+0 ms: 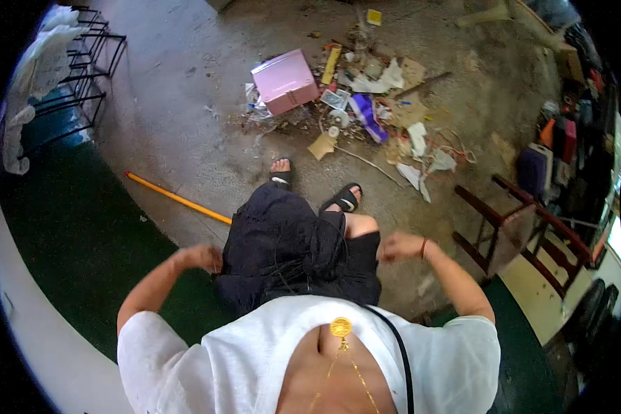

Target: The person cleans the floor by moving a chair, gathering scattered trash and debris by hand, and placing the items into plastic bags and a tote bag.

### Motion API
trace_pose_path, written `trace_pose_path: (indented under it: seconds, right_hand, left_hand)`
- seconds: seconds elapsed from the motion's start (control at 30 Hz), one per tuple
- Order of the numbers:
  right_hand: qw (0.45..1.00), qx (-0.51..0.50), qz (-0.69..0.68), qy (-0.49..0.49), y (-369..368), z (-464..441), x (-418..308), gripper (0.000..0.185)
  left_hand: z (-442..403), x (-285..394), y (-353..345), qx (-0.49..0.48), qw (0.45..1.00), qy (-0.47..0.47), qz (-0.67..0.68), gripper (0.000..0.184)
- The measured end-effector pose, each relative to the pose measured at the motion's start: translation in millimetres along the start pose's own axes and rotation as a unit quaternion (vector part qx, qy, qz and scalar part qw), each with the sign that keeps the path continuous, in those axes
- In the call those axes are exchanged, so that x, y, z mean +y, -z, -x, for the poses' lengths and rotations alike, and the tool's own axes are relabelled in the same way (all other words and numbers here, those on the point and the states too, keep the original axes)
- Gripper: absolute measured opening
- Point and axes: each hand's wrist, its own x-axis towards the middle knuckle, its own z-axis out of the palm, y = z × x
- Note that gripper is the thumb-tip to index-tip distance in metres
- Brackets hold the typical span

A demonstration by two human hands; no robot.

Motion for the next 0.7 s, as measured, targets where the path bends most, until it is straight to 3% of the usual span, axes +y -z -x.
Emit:
trace_pose_path:
  seconds: [0.03, 0.07, 0.1, 0.17, 0.2, 0.23, 0.3, 0.37, 0.47, 0.5, 0.53, 0.57, 0.67, 0.7]
  right_hand:
    - [0.994, 0.104, -0.043, 0.004, 30.2, -23.2, -4.1, 0.026]
    - [0.977, 0.185, 0.051, 0.089, 65.6, -64.4, 19.7, 0.026]
    - [0.973, 0.226, -0.031, 0.032, 87.3, -86.0, -10.2, 0.025]
    - [0.948, 0.243, -0.173, 0.111, 143.3, -184.3, 9.9, 0.029]
    - [0.929, 0.245, -0.241, 0.139, 169.3, -230.6, 9.4, 0.037]
    - [0.905, 0.244, -0.307, 0.165, 190.7, -273.5, 2.9, 0.045]
    - [0.825, 0.267, -0.431, 0.248, 227.0, -342.2, -20.8, 0.060]
    - [0.754, 0.249, -0.516, 0.321, 255.1, -385.7, -48.9, 0.079]
    - [0.676, 0.246, -0.594, 0.360, 303.8, -440.4, -89.0, 0.075]
    - [0.646, 0.217, -0.615, 0.397, 313.9, -444.7, -103.0, 0.073]
    - [0.623, 0.217, -0.624, 0.419, 343.6, -487.6, -101.3, 0.072]
    - [0.602, 0.207, -0.625, 0.452, 372.9, -518.8, -107.8, 0.072]
    - [0.619, 0.263, -0.592, 0.444, 359.3, -453.9, -161.2, 0.070]
    - [0.628, 0.278, -0.574, 0.447, 367.8, -447.0, -177.6, 0.069]
  left_hand:
    - [-31.5, 2.4, 43.0, 0.090, 0.994, -0.061, -0.005, 0.017]
    - [-63.0, 5.8, 86.4, 0.185, 0.975, -0.122, -0.023, 0.014]
    - [-94.3, 9.2, 129.6, 0.278, 0.944, -0.172, -0.048, 0.014]
    - [-124.3, 81.1, 186.4, 0.438, 0.877, -0.139, -0.142, 0.024]
    - [-158.8, 104.5, 220.5, 0.505, 0.830, -0.189, -0.145, 0.030]
    - [-170.4, 146.0, 237.7, 0.493, 0.841, -0.181, -0.130, 0.040]
    - [-208.9, 214.2, 256.3, 0.569, 0.788, -0.231, 0.031, 0.057]
    - [-264.8, 239.1, 320.9, 0.596, 0.765, -0.242, 0.028, 0.062]
    - [-304.3, 277.7, 357.1, 0.630, 0.738, -0.218, 0.104, 0.074]
    - [-335.3, 268.0, 411.7, 0.619, 0.744, -0.246, 0.054, 0.076]
    - [-331.3, 281.2, 378.9, 0.620, 0.721, -0.287, 0.117, 0.073]
    - [-349.1, 265.8, 428.6, 0.660, 0.675, -0.318, 0.083, 0.069]
    - [-318.8, 282.4, 380.0, 0.556, 0.660, -0.419, 0.280, 0.064]
    - [-313.3, 291.6, 375.8, 0.538, 0.631, -0.473, 0.298, 0.064]
